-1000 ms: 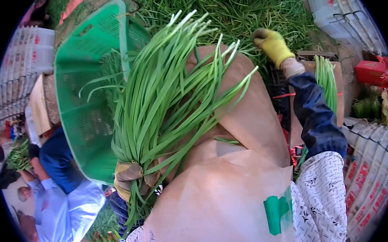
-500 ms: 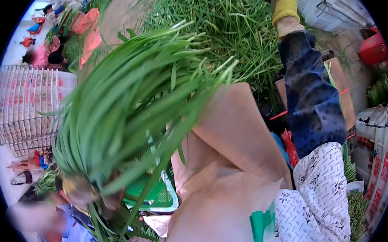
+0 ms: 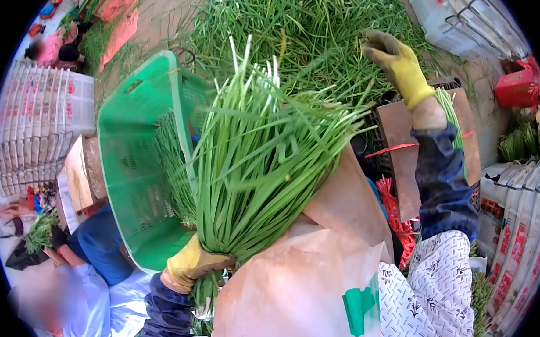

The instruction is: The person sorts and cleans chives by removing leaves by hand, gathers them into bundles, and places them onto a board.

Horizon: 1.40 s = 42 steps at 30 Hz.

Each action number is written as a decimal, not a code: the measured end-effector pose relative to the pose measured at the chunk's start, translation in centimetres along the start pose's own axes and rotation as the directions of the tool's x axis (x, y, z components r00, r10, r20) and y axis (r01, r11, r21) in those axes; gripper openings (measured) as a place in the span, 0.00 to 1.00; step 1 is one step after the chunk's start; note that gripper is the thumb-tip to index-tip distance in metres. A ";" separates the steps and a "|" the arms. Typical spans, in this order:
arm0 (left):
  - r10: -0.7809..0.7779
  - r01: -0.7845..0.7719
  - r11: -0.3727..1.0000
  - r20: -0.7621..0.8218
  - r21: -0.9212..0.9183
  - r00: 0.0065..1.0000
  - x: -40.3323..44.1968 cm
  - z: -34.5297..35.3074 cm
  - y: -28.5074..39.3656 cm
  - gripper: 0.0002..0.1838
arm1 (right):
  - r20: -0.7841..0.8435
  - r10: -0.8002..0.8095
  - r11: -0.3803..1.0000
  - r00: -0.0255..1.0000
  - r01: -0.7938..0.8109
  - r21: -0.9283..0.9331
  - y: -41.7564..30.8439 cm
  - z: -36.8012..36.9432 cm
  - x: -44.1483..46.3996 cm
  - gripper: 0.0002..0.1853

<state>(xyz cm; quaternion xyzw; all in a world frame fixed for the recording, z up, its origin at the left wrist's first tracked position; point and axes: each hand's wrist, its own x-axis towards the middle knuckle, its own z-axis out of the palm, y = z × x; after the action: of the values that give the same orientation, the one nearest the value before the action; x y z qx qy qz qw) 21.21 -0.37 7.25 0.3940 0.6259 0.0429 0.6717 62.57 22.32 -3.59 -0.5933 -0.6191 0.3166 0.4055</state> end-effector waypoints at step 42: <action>0.043 -0.044 0.999 -0.120 -0.006 0.992 -0.7 -1.8 -9.4 0.23 | 0.874 -0.141 0.920 0.465 0.388 -0.058 -4.4 10.9 -0.9 0.19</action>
<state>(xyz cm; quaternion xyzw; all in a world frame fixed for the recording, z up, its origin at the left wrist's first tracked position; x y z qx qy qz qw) 15.44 -6.31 2.48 0.4015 0.6561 0.0838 0.6335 50.88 21.99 -5.01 -0.3006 -0.8564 0.4195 0.0132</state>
